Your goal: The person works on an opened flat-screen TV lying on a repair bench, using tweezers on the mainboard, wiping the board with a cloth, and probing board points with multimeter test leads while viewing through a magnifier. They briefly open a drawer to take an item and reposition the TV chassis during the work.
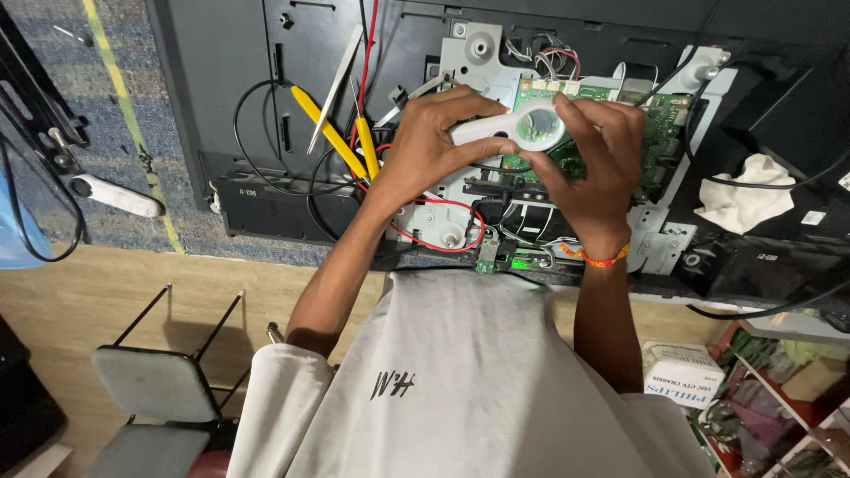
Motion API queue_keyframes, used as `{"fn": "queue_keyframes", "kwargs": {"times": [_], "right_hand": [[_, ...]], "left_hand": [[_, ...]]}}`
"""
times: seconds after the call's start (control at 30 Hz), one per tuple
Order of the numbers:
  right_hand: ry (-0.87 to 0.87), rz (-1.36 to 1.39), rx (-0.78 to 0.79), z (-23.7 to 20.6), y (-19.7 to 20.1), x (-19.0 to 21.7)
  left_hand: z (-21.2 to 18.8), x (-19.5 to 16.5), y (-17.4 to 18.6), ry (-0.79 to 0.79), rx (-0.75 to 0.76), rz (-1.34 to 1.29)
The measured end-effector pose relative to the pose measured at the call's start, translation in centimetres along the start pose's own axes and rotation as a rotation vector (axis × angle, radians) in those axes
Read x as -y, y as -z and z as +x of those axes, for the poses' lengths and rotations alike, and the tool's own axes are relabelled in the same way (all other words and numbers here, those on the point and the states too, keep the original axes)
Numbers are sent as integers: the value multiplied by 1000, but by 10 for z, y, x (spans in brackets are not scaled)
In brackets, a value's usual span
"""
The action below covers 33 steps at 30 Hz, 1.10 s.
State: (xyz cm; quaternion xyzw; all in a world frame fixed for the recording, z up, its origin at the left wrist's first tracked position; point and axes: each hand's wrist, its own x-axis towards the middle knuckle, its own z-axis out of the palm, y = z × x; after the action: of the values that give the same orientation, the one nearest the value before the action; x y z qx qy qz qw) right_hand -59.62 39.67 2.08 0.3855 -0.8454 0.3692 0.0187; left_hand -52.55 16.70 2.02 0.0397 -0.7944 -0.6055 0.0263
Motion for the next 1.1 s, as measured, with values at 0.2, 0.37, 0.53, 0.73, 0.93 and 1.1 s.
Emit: {"fn": "queue_keyframes", "kwargs": {"times": [0.2,0.37,0.53,0.73,0.93,1.1], "right_hand": [[4,6,-4,-2,1,-1],[10,15,-11,-2,1,-1],[14,12,-10,-3,1,-1],[24,25,-27,-4,1,-1],[21,21,-25,-5,2,0],[1,31,-24,-7,3,3]], "left_hand": [[-1,-4,1,0,23,6],[-1,-3,1,-27,22,19],[-2,-2,0,-26,18,18],[-2,-3,-1,-22,19,21],[-4,-3,-3,-45,6,41],[-6,-1,-4,-96,-8,103]]}}
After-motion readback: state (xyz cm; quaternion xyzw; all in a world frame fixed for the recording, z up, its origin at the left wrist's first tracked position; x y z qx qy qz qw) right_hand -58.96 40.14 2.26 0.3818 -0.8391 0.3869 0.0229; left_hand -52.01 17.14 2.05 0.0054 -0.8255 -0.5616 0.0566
